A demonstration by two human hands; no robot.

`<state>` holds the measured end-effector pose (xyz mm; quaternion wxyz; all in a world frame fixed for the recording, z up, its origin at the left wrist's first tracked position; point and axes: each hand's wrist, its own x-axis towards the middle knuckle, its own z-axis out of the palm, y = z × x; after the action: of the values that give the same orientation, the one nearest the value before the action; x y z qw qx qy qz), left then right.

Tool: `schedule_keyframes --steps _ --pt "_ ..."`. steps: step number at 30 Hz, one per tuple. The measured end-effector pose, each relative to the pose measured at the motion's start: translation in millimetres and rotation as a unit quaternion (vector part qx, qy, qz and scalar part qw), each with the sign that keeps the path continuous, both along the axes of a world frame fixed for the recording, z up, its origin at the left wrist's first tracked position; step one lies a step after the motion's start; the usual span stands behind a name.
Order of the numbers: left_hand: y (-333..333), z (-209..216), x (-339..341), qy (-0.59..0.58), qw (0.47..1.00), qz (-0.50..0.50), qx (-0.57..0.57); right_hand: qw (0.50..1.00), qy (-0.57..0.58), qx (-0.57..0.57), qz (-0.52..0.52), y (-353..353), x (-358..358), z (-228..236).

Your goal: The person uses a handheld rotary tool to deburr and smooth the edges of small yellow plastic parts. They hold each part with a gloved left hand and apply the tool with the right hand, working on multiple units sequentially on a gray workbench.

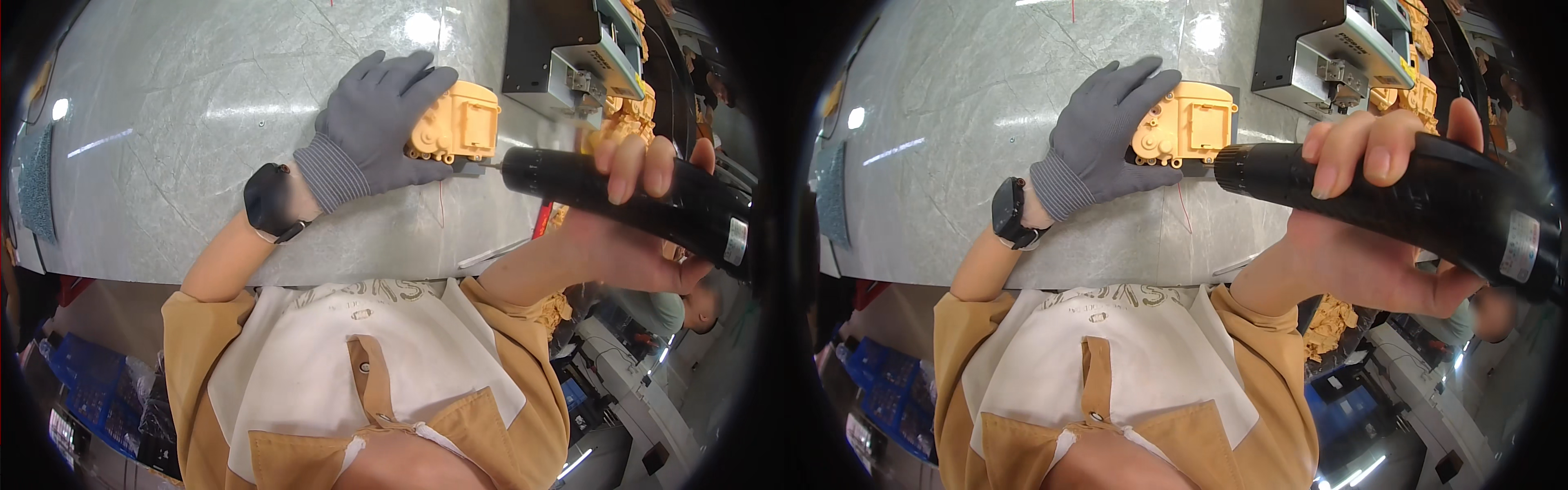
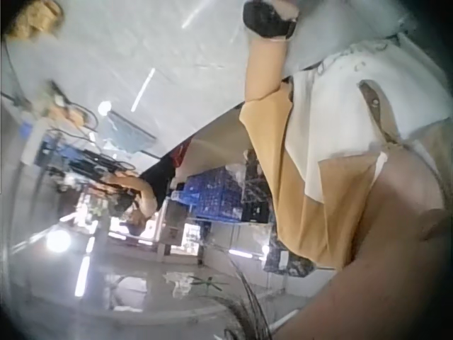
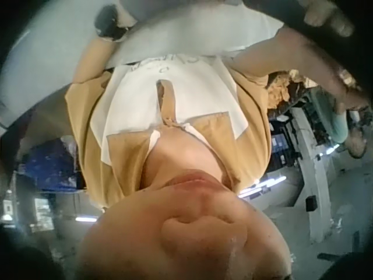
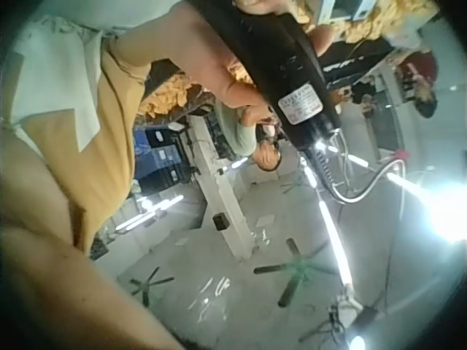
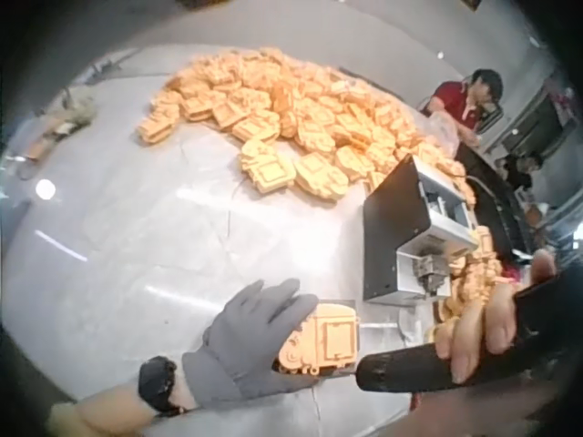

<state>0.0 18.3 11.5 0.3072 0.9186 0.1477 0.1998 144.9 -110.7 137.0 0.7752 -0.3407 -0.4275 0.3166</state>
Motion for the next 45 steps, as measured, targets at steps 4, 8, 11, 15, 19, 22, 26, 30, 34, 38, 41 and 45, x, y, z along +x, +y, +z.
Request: schedule_keyframes --steps 4,8,11,15,19,22,26,30,34,38,41,45 --pt "3 2 -3 -0.050 0.999 0.017 -0.001 0.999 -0.048 0.009 0.022 9 2 2" --pt "6 -10 0 -0.054 0.998 -0.015 -0.043 0.998 -0.049 0.011 0.025 29 -2 2" --pt "5 -9 -1 -0.048 0.998 -0.005 -0.042 0.998 -0.045 0.010 0.035 43 -3 -1" --pt "6 -11 -3 -0.071 0.997 -0.002 -0.038 0.998 -0.026 0.001 0.053 56 -3 -5" --pt "6 -8 -5 -0.069 0.996 0.008 -0.048 0.998 -0.023 0.001 0.053 62 -2 -11" --pt "7 -10 -5 -0.078 0.996 0.009 -0.049 0.999 -0.027 -0.005 0.046 66 -1 -17" --pt "7 -10 -5 -0.090 0.994 0.011 -0.053 0.999 -0.043 -0.014 0.014 69 -1 -23" --pt "8 -11 -4 -0.088 0.994 0.011 -0.058 0.990 -0.114 -0.016 -0.075 74 -11 -31" --pt "7 -13 -4 -0.092 0.994 0.021 -0.059 0.977 -0.154 -0.034 -0.145 78 -15 -33" --pt "7 -14 -4 -0.085 0.994 0.020 -0.062 0.973 -0.152 -0.042 -0.169 79 -15 -33" --pt "5 -15 -4 -0.081 0.994 0.024 -0.069 0.974 -0.133 -0.047 -0.175 77 -17 -34" --pt "6 -16 -4 -0.082 0.994 0.022 -0.074 0.981 -0.097 -0.065 -0.153 79 -18 -28"
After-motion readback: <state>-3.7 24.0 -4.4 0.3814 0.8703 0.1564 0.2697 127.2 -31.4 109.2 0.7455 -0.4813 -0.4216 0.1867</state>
